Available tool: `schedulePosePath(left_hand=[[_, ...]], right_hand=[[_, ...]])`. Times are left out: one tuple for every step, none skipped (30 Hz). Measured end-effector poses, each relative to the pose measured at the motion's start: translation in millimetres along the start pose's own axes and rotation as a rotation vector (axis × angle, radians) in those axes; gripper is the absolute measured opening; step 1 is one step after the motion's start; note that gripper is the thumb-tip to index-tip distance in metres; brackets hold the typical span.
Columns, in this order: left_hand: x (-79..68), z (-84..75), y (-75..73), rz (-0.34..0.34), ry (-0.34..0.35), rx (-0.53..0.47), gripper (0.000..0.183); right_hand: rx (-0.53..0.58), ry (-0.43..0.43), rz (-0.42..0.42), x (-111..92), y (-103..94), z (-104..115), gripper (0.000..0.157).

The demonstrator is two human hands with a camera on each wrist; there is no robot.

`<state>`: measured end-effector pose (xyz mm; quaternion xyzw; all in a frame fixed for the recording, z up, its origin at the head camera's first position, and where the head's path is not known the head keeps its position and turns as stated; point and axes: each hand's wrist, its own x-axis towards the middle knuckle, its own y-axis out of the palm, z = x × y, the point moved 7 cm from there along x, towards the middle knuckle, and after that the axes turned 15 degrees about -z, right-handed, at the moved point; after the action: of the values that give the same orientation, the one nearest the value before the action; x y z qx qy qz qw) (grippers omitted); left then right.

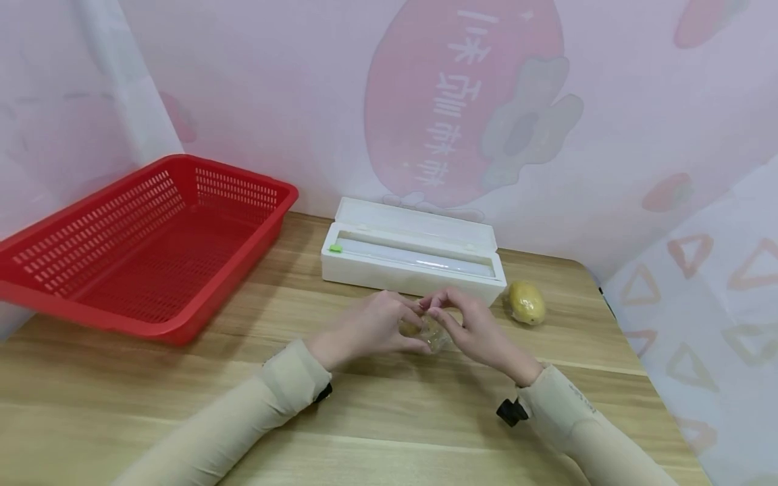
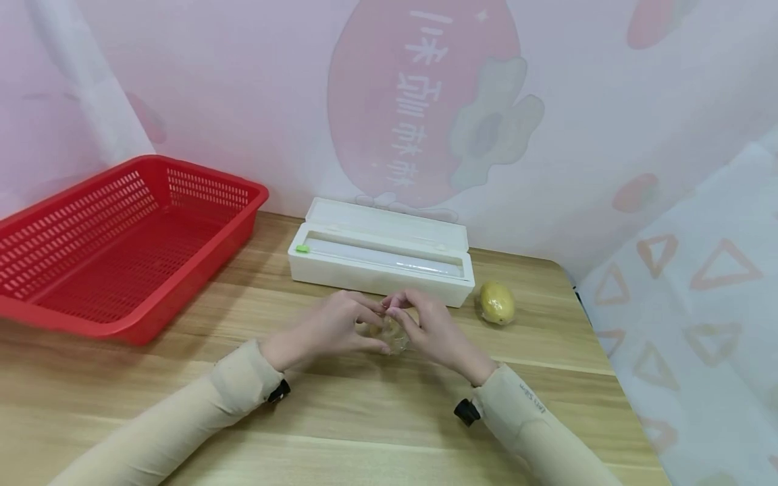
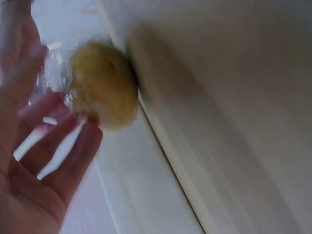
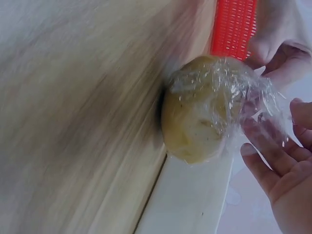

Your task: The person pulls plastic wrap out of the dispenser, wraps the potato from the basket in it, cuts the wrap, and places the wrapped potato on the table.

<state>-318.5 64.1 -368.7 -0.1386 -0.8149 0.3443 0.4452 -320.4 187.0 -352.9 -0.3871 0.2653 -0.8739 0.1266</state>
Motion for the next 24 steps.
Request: schedulePosePath(left_hand=[[0.4,-0.7,-0.1,-0.025,-0.005,0.011,0.025],[0.8,-1.0,-0.3,-0.05,-0.015,0.017,0.02],[0.9,-1.0,-0.8,-0.072,-0.029,0.021,0.015],[0.8,-0.8,-1.1,-0.089,-0.045,0.023,0.012],[0.8,-0.5,-1.4,-0.103,-0.059,0.024,0.009],[0.7,-0.2,-1.9,-0.112,-0.073,0.023,0.008],[0.6,0.1,-2.3,-0.119,-0.085,0.021,0.007],[0.5,0.6,-2.7,-0.122,-0.097,0.018,0.006],[0.5,1.0,-2.9,-0.122,-0.105,0.016,0.006],[0.7,1.6,-3.0,-0.121,-0.112,0.018,0.005],[0.9,2.0,-3.3,-0.12,-0.118,0.019,0.004],[1.2,2.4,-3.6,-0.114,-0.128,0.014,0.004],[1.4,2.9,-3.8,-0.107,-0.139,0.011,0.004],[1.5,3.5,-4.1,-0.101,-0.153,0.009,0.004],[1.4,4.0,-4.5,-0.096,-0.165,0.009,0.004],[1.3,4.6,-4.8,-0.089,-0.178,0.01,0.004],[1.2,4.9,-5.4,-0.082,-0.19,0.01,0.005],[1.1,5.2,-6.0,-0.076,-0.201,0.01,0.006],[1.0,5.5,-6.4,-0.072,-0.21,0.01,0.006],[1.0,5.8,-6.8,-0.068,-0.215,0.009,0.006],[0.9,6.2,-7.0,-0.064,-0.221,0.005,0.006],[0.8,6.5,-7.1,-0.059,-0.227,0.001,0.006],[0.6,6.8,-7.1,-0.055,-0.232,-0.005,0.006],[0.5,7.0,-7.0,-0.05,-0.237,-0.012,0.006]], right_hand=[[0.011,0.021,-0.003,0,0.0,-1,0.004],[0.023,0.044,-0.006,1,0.0,-1,0.004],[0.03,0.067,-0.008,1,0.1,-2,0.005],[0.04,0.089,-0.011,2,0.0,-3,0.005],[0.054,0.108,-0.014,2,-0.3,-4,0.005],[0.06,0.128,-0.018,2,-0.9,-4,0.005],[0.071,0.141,-0.019,2,-2.2,-5,0.004],[0.087,0.159,-0.015,2,-4.0,-7,0.002],[0.1,0.185,-0.008,1,-5.7,-10,0.007],[0.106,0.2,0.009,1,-7.9,-13,0.016],[0.093,0.212,0.034,-1,-10.1,-16,0.026],[0.067,0.218,0.061,-3,-12.0,-20,0.035],[0.041,0.213,0.086,-6,-13.8,-23,0.043],[0.005,0.207,0.107,-8,-15.3,-26,0.047],[-0.037,0.184,0.123,-10,-16.3,-27,0.046],[-0.074,0.148,0.133,-12,-17.1,-27,0.04],[-0.102,0.113,0.132,-14,-17.6,-26,0.032],[-0.112,0.076,0.122,-15,-18.0,-24,0.023],[-0.108,0.044,0.108,-15,-18.2,-22,0.017],[-0.096,0.013,0.096,-15,-18.1,-19,0.013],[-0.084,-0.014,0.082,-14,-17.8,-17,0.012],[-0.072,-0.037,0.07,-14,-17.4,-15,0.012],[-0.065,-0.056,0.058,-13,-16.9,-14,0.012],[-0.059,-0.062,0.047,-12,-15.9,-14,0.012]])
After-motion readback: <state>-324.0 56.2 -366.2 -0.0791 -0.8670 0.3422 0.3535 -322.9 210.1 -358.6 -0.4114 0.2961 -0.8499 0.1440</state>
